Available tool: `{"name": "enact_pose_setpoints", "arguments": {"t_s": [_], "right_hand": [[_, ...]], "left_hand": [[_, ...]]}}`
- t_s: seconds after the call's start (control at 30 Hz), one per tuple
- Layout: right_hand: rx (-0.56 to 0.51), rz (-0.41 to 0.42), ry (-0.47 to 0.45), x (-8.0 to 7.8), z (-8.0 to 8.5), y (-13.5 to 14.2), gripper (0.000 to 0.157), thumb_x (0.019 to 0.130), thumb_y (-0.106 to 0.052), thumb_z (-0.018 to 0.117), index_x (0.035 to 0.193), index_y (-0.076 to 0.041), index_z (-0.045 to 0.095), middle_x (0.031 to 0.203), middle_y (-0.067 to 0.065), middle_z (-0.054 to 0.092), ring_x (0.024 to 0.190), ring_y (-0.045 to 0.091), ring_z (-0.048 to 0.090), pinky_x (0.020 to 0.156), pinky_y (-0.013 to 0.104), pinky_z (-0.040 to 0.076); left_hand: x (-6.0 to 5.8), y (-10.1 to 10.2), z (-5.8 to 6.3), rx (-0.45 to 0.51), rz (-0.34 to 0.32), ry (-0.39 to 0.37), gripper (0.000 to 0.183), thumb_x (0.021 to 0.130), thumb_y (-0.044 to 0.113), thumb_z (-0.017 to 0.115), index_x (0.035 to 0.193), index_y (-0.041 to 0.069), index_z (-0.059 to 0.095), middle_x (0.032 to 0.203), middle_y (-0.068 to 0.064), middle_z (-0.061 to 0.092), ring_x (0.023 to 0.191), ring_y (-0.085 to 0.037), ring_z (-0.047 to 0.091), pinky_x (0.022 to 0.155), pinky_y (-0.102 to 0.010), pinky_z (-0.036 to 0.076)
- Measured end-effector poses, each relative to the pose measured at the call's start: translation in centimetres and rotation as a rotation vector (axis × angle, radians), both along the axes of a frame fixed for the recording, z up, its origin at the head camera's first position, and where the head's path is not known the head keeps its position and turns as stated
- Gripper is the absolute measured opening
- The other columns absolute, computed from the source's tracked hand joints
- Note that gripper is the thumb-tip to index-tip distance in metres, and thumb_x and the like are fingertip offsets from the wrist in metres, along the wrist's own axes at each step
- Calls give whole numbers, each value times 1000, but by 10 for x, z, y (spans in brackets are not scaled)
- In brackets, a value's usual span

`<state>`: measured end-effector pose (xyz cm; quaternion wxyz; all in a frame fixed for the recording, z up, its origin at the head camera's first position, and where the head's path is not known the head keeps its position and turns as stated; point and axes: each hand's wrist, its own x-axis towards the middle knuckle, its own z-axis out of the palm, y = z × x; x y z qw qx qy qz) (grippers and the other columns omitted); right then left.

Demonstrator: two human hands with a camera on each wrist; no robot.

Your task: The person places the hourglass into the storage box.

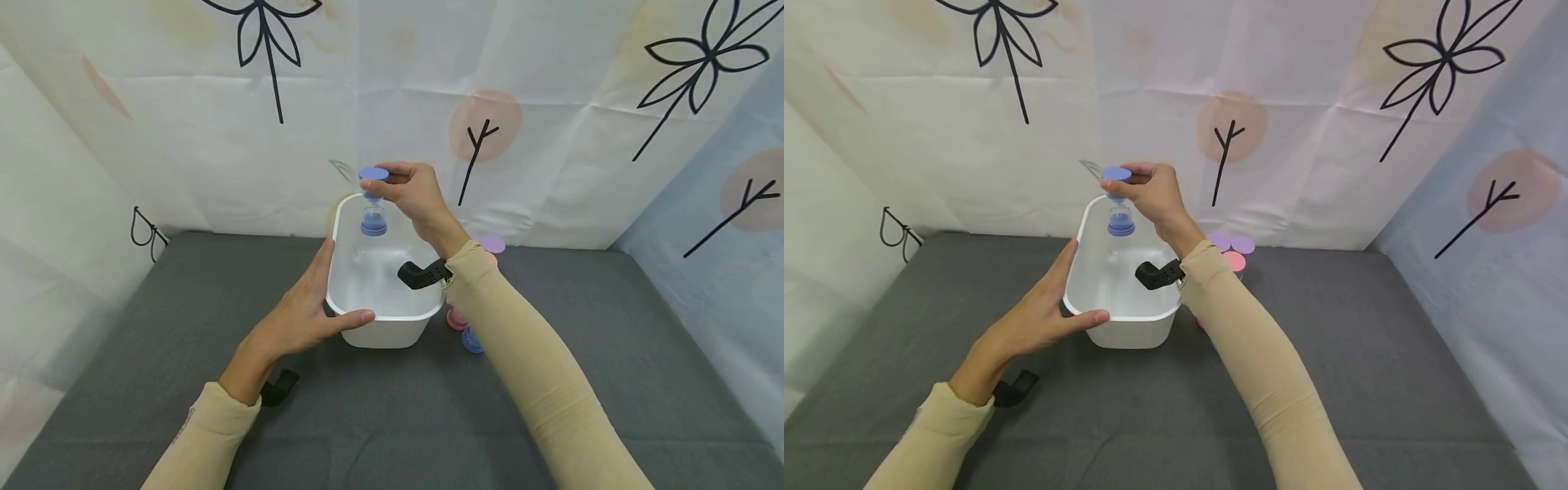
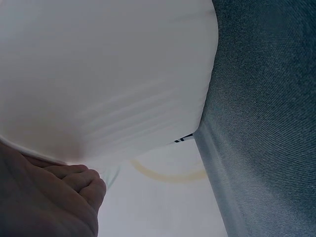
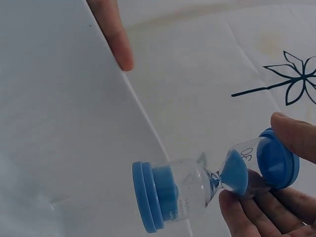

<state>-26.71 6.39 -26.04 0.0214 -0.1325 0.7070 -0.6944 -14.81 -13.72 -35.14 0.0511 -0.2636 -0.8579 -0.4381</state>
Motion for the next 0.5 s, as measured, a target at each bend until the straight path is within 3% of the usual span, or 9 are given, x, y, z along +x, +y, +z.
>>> {"name": "enact_pose_setpoints", "arguments": {"t_s": [0.23, 0.5], "right_hand": [[94, -51, -92, -9, -15, -11, 42, 88, -11, 81, 125, 3, 68, 110, 14, 73, 100, 22, 70, 91, 28, 53], [245, -79, -79, -11, -25, -18, 44, 87, -17, 83, 124, 0, 69, 107, 10, 72, 97, 19, 68, 93, 32, 50]], "left_hand": [[-2, 1, -1, -13, 0, -15, 121, 84, 50, 80, 162, 30, -9, 169, 5, 1, 138, -24, 37, 106, -54, 40], [-2, -3, -1, -38, 12, -26, 122, 85, 52, 79, 162, 27, -12, 168, 8, -6, 150, -25, 22, 113, -56, 31]]}}
